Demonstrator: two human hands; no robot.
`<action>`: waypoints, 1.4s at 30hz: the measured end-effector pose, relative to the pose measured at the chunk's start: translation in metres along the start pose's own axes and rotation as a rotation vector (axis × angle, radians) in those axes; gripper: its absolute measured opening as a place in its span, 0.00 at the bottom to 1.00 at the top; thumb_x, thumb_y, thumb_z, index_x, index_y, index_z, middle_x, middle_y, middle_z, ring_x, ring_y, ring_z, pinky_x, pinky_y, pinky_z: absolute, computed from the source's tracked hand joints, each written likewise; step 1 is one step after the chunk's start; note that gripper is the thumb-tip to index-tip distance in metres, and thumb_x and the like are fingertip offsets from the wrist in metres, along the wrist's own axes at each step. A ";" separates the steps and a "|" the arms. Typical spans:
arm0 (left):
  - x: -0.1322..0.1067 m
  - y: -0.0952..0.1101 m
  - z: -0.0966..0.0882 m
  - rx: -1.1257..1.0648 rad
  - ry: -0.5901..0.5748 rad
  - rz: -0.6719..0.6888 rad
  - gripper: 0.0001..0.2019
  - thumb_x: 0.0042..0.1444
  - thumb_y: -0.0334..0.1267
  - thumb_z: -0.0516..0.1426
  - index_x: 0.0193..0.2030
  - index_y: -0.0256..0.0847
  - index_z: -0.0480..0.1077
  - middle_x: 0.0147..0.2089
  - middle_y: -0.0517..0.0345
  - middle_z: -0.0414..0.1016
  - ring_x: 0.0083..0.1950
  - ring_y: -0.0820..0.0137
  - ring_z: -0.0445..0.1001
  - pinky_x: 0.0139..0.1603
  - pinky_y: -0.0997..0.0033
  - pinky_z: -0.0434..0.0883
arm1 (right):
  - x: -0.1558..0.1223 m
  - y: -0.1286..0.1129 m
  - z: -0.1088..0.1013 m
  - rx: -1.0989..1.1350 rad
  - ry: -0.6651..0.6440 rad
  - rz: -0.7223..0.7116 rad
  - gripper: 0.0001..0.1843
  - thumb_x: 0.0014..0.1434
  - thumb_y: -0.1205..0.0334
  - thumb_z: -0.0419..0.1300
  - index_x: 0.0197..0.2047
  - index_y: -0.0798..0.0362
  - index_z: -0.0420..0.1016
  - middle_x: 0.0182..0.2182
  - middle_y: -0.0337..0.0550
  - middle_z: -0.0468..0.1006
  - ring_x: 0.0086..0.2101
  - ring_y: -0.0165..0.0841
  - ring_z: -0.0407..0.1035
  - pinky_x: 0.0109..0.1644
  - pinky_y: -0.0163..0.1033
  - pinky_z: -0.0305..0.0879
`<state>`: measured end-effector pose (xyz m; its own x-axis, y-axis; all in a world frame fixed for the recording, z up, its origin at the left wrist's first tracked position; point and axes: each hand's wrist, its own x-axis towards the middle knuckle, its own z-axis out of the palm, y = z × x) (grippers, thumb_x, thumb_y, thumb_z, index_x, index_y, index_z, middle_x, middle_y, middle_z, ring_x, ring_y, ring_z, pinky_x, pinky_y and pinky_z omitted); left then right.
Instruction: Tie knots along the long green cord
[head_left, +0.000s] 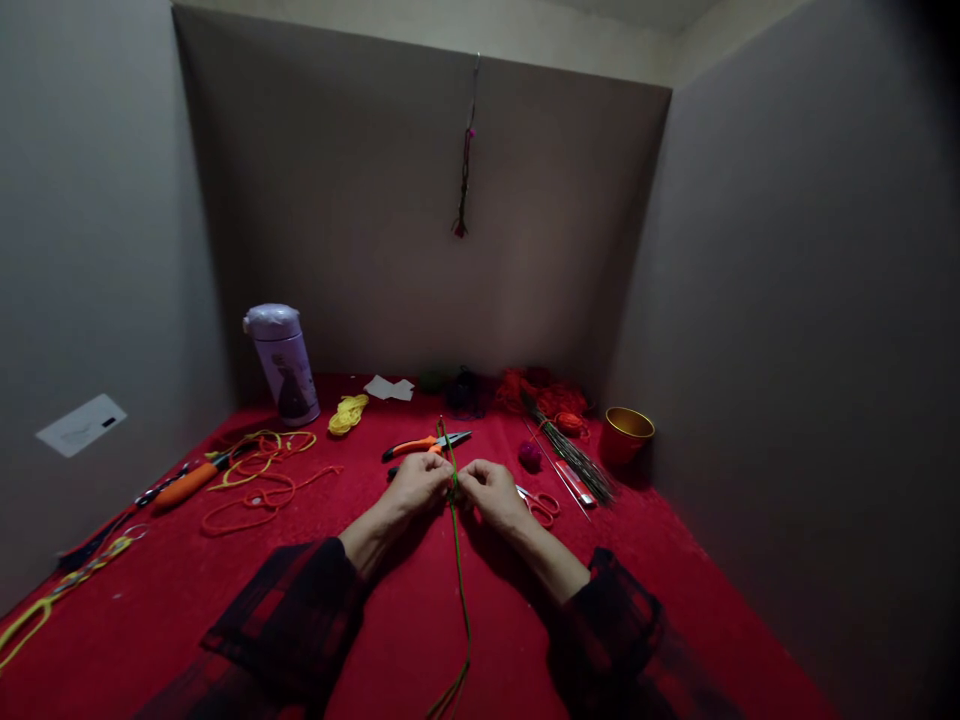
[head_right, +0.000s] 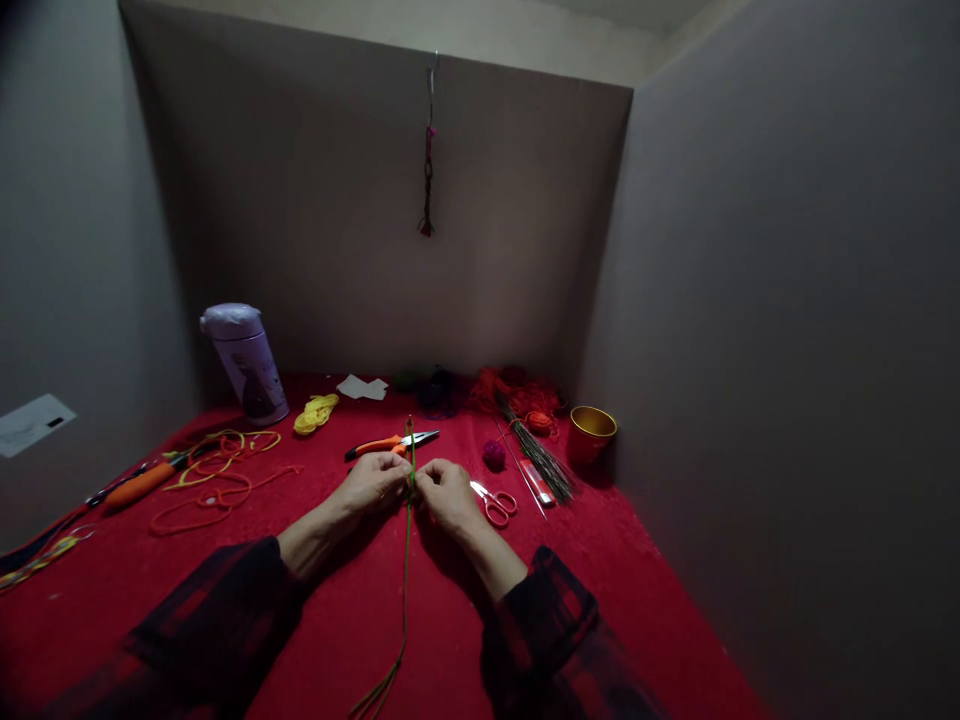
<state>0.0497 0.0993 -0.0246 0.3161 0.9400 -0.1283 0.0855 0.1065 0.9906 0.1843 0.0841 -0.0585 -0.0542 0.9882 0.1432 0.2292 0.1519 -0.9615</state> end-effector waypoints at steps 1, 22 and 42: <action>0.000 -0.001 0.000 -0.001 -0.006 0.004 0.09 0.43 0.38 0.56 0.20 0.38 0.60 0.11 0.69 0.57 0.09 0.83 0.50 0.12 0.81 0.45 | 0.000 0.000 0.000 0.001 0.000 0.000 0.09 0.52 0.61 0.53 0.24 0.56 0.68 0.18 0.39 0.73 0.18 0.27 0.66 0.22 0.30 0.60; -0.004 0.000 -0.002 0.009 0.065 0.060 0.08 0.47 0.40 0.53 0.23 0.39 0.61 0.13 0.68 0.60 0.09 0.82 0.51 0.09 0.80 0.45 | -0.007 -0.010 0.000 -0.046 0.038 -0.022 0.07 0.52 0.62 0.51 0.25 0.53 0.64 0.18 0.39 0.73 0.18 0.30 0.69 0.20 0.31 0.63; 0.002 0.006 -0.001 0.107 0.064 -0.116 0.17 0.44 0.42 0.58 0.14 0.39 0.57 0.08 0.68 0.54 0.08 0.82 0.50 0.11 0.78 0.44 | -0.023 -0.022 0.000 -1.117 0.080 -0.541 0.06 0.60 0.70 0.51 0.37 0.54 0.68 0.31 0.41 0.69 0.26 0.31 0.63 0.27 0.37 0.50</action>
<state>0.0504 0.1024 -0.0188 0.2375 0.9426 -0.2346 0.2194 0.1832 0.9583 0.1800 0.0578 -0.0406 -0.3493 0.7860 0.5101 0.8989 0.4348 -0.0544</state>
